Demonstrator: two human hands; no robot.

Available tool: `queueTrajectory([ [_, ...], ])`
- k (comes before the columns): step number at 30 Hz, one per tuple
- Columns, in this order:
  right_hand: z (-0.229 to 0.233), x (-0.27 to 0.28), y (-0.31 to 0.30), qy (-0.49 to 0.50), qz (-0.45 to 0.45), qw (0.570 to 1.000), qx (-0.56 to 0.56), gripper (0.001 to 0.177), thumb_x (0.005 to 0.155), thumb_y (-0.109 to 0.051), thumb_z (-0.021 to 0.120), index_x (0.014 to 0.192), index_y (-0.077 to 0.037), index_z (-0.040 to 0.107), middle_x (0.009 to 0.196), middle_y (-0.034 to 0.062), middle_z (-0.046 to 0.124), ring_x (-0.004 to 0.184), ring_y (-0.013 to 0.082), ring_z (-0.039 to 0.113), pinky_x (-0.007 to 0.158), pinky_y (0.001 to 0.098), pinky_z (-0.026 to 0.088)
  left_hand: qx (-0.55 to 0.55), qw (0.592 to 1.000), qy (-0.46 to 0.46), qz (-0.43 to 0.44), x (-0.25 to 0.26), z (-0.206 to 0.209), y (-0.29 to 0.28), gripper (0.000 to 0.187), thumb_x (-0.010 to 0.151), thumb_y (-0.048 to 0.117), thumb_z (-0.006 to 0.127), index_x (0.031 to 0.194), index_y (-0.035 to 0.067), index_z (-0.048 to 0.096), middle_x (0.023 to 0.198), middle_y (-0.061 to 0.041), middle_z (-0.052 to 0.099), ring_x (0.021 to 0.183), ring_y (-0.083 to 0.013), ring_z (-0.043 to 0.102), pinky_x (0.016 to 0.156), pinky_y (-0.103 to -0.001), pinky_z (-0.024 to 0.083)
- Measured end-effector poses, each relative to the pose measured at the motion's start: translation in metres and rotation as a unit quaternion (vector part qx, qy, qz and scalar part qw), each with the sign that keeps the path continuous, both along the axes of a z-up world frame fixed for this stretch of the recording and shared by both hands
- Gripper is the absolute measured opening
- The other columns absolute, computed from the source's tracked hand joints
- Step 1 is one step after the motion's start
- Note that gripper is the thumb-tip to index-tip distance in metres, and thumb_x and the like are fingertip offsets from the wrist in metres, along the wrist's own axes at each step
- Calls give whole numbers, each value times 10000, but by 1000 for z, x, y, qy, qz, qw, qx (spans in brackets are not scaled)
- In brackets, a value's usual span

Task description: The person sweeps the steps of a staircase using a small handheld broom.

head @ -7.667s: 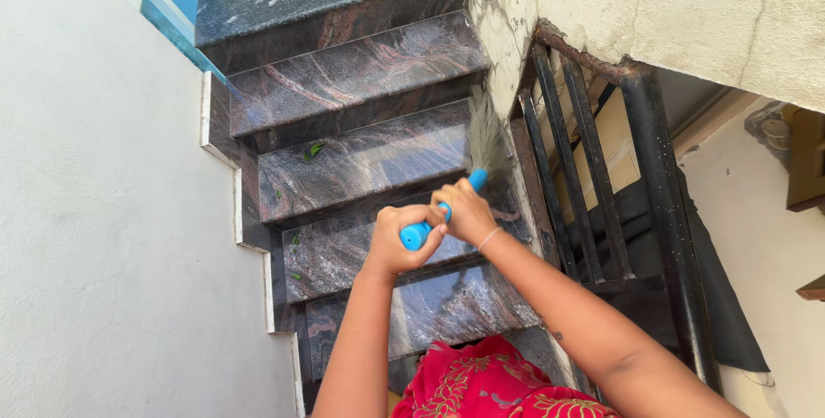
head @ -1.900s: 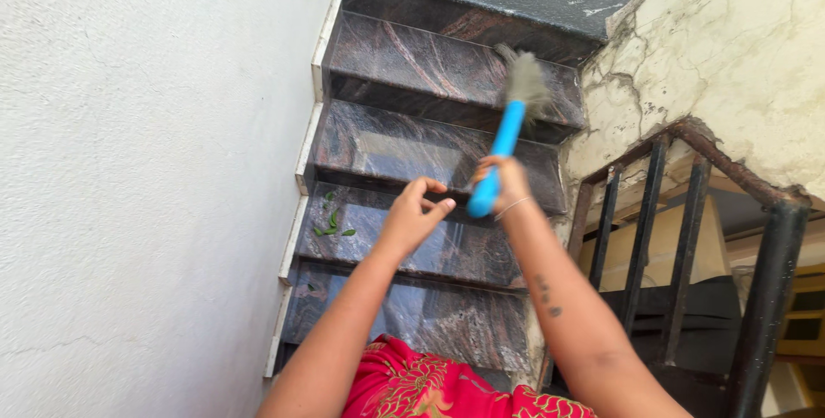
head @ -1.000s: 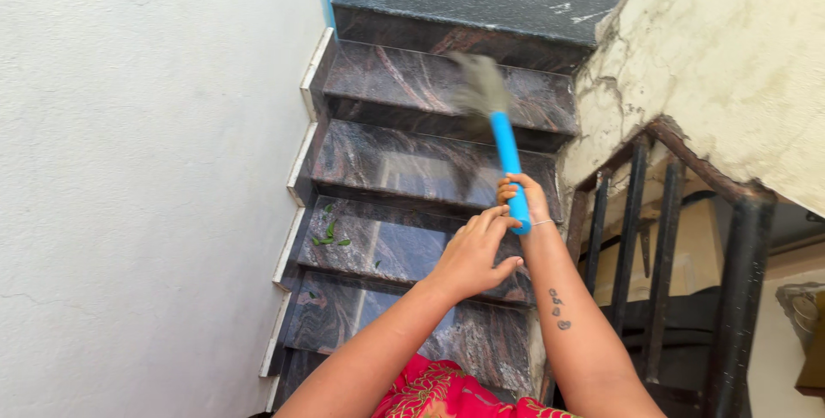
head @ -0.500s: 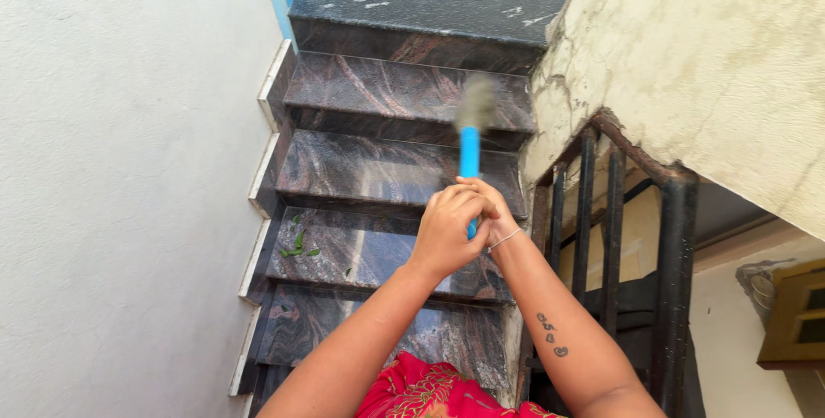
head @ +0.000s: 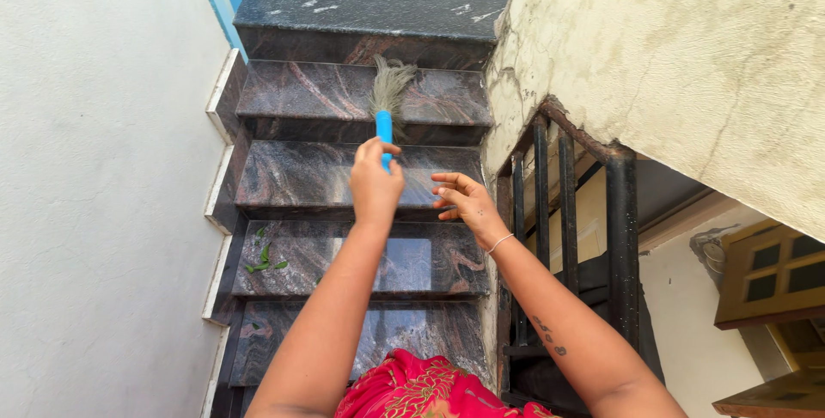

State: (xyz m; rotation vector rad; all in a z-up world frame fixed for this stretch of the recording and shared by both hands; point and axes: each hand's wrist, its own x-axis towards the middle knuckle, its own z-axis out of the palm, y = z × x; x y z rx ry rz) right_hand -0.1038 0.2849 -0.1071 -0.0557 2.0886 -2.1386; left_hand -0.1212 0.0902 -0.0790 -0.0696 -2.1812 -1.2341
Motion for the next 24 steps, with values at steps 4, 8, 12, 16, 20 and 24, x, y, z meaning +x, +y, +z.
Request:
queueTrajectory([
  [4, 3, -3, 19, -3, -3, 999, 36, 328, 952, -168, 642, 1269, -92, 677, 1099, 71, 725, 899, 157, 709, 728, 311, 613, 28, 965, -259, 0, -21, -32, -9, 569, 766, 24, 706, 1318, 54, 570, 1242, -223, 595, 700, -338, 774, 707, -412, 618],
  [8, -4, -14, 31, 10, -12, 998, 54, 340, 960, -164, 657, 1292, -91, 665, 1107, 101, 698, 940, 180, 698, 738, 325, 599, 74, 915, -384, -95, -4, -73, 21, 876, 763, -14, 639, 1566, 94, 304, 914, -210, 747, 643, -257, 748, 581, -391, 616],
  [12, -23, -28, 30, -7, -41, 998, 48, 420, 933, -215, 671, 1338, -117, 622, 1168, 92, 673, 1026, 174, 669, 782, 331, 609, 121, 878, -440, -145, 33, -68, 50, 934, 760, -39, 653, 1577, 144, 238, 825, -125, 700, 602, -213, 705, 500, -348, 548],
  [16, -54, -40, 25, -174, -71, 981, -50, 495, 912, -341, 664, 1328, -118, 515, 1200, 105, 612, 1052, 256, 627, 787, 455, 612, 386, 759, -411, -325, 40, -47, 33, 677, 766, -62, 585, 1419, 73, 462, 806, -55, 629, 534, -96, 532, 431, -258, 398],
  [20, -86, -55, 8, -218, -2, 925, -310, 531, 964, -373, 658, 1226, 87, 617, 1139, 223, 699, 1015, 326, 671, 825, 437, 594, 560, 623, -392, -379, 49, -44, 28, 427, 844, -52, 579, 1258, 21, 505, 949, -53, 604, 581, -81, 505, 489, -229, 421],
  [24, -100, -66, -39, -262, -41, 883, -386, 384, 884, -266, 652, 1170, -11, 611, 1046, 120, 721, 943, 288, 705, 844, 413, 601, 667, 547, -370, -345, 69, -43, 15, 410, 814, -48, 553, 1212, 49, 536, 1000, -80, 665, 568, -71, 493, 475, -204, 402],
])
